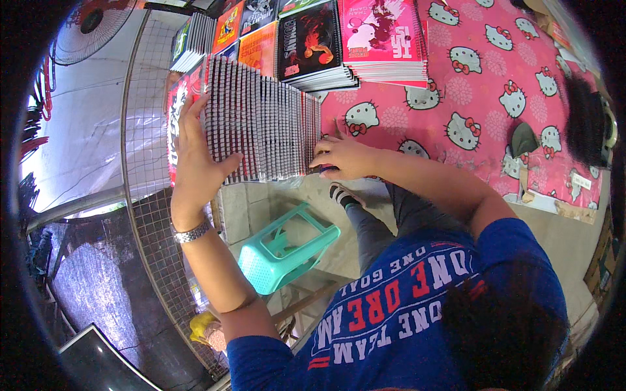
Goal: The person organizes printed books on a table, retrieves additional books from a cardboard box on a pallet, and manually inserts plastic spiral binders into the holes along the book spines.
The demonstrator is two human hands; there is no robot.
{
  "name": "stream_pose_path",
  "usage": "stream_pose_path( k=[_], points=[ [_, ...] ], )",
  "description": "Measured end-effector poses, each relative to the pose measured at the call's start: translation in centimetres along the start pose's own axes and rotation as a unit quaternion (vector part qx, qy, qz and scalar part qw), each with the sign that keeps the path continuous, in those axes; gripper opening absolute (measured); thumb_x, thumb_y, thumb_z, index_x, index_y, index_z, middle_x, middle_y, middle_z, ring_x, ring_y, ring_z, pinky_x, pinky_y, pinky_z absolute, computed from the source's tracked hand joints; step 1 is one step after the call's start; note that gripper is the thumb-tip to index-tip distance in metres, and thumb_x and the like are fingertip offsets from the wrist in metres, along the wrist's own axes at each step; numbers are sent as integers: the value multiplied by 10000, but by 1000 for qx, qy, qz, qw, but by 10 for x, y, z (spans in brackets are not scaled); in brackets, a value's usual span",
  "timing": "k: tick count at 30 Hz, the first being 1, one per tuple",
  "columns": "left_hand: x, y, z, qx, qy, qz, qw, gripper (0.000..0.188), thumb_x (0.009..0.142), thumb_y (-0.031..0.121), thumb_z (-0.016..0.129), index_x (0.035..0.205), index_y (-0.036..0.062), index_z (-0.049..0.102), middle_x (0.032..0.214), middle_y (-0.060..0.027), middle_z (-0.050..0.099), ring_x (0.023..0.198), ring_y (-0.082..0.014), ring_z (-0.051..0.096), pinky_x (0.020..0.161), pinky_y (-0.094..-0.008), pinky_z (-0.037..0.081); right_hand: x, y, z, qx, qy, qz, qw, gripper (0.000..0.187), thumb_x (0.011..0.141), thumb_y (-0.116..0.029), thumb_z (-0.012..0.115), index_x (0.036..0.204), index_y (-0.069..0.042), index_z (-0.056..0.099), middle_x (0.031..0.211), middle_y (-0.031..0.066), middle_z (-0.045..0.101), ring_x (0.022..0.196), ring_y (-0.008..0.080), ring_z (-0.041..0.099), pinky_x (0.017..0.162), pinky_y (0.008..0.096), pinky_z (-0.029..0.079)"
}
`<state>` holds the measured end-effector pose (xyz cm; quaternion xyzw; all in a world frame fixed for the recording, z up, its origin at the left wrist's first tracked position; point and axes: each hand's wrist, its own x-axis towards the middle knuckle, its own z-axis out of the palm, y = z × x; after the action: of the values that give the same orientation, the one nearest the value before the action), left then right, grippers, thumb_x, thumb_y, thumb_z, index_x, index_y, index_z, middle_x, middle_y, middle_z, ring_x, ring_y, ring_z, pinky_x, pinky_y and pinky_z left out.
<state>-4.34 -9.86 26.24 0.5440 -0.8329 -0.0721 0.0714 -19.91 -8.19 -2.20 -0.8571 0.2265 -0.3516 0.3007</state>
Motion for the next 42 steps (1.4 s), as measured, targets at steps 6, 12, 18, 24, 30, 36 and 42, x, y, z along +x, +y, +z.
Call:
stream_pose_path(
  k=[6, 12, 18, 24, 30, 36, 42],
  points=[
    [2, 5, -1, 18, 0, 2, 1000, 943, 556, -21, 698, 1399, 23, 279, 1401, -166, 333, 1337, -298, 299, 1128, -371, 216, 11, 19, 11, 343, -195, 211, 894, 284, 823, -270, 639, 1054, -108, 668, 1014, 103, 578, 994, 309, 567, 845, 390, 469],
    [1, 1, -1, 26, 2, 3, 1000, 945, 550, -41, 693, 1398, 28, 282, 1404, -167, 331, 1340, -298, 297, 1131, -366, 210, -1, 10, 5, 43, -49, 32, 997, 340, 816, -263, 648, 1142, -167, 632, 1098, 76, 528, 1097, 288, 489, 949, 487, 381],
    [2, 6, -1, 8, 2, 1, 1000, 950, 545, -49, 693, 1398, 28, 284, 1406, -162, 333, 1349, -296, 287, 1131, -363, 208, 5, 6, 3, 18, -98, 41, 994, 353, 806, -275, 660, 1147, -191, 621, 1115, 64, 508, 1118, 283, 465, 964, 540, 337],
    [-1, 3, -1, 25, 5, 8, 1000, 946, 548, -46, 692, 1398, 29, 282, 1412, -153, 329, 1352, -290, 286, 1129, -361, 215, -5, 5, 7, -2, -55, 30, 998, 342, 814, -280, 650, 1139, -178, 628, 1117, 65, 507, 1116, 287, 467, 959, 529, 350],
    [4, 7, 0, -2, 7, 8, 1000, 934, 554, -44, 689, 1395, 33, 290, 1406, -153, 338, 1339, -293, 307, 1126, -368, 227, 10, 31, 30, 291, -211, 145, 922, 325, 813, -262, 632, 1131, -193, 627, 1149, 77, 520, 1123, 342, 476, 911, 581, 376],
    [-1, 4, 0, 22, 8, 1, 1000, 929, 563, -39, 690, 1397, 43, 291, 1400, -157, 344, 1336, -294, 313, 1124, -371, 230, 1, 19, 21, 43, -86, 37, 995, 334, 807, -287, 637, 1131, -205, 632, 1106, 68, 544, 1091, 325, 501, 882, 520, 421],
    [0, 7, -1, 16, 7, 4, 1000, 936, 557, -36, 696, 1396, 42, 290, 1405, -168, 335, 1340, -301, 304, 1127, -372, 218, 7, 15, 16, -41, -115, 0, 993, 340, 797, -288, 643, 1127, -206, 635, 1087, 66, 550, 1095, 320, 506, 890, 508, 427]
  ],
)
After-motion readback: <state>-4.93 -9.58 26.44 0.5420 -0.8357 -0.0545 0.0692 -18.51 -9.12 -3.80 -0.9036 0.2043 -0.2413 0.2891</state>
